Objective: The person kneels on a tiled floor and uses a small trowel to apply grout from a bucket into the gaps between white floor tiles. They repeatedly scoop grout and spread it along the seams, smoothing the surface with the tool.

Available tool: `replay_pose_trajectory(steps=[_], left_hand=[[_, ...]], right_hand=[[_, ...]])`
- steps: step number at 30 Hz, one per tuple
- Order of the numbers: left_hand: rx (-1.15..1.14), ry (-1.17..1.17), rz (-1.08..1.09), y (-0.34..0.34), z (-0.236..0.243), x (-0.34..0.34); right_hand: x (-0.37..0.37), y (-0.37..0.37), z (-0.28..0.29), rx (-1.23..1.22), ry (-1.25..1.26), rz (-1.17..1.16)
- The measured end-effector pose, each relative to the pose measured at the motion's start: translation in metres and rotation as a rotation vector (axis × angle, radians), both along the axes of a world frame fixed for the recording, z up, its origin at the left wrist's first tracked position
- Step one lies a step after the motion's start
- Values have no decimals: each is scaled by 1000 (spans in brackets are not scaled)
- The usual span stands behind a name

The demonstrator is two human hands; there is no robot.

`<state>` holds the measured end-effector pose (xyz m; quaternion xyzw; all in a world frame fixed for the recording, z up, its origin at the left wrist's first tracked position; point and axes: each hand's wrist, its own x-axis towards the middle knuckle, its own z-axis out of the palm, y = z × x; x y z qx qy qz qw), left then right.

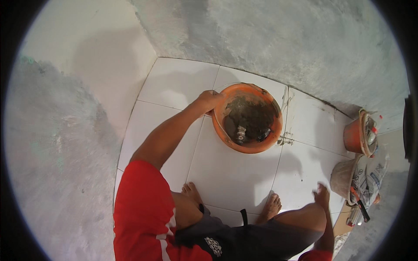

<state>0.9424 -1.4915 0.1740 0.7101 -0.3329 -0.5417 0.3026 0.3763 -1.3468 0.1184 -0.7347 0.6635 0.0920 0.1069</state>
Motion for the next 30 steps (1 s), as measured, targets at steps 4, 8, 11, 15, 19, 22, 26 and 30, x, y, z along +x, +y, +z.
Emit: replay_pose_trajectory(steps=[4,8,11,15,19,22,26,30], left_hand=[[-28,179,1,15,-5,4],[-63,329,-65,30,-8,6],[-70,334,-54,33,-3,11],[-109,255,-83,47,1,43],[-92,183,-36,83,6,82],[-34,92,89,101,17,96],[-448,-931,103,105,42,80],[-637,-669,-168,111,59,37]], right_hand=[[27,-170,137,-205,293,733],[201,-217,189,-288,-375,792],[280,-204,199,-68,-269,866],[312,-169,150,16,34,1069],[329,-137,99,148,68,1282],[350,-131,87,185,18,1319],[368,-129,84,151,-12,1397],[378,-129,70,136,30,1467]])
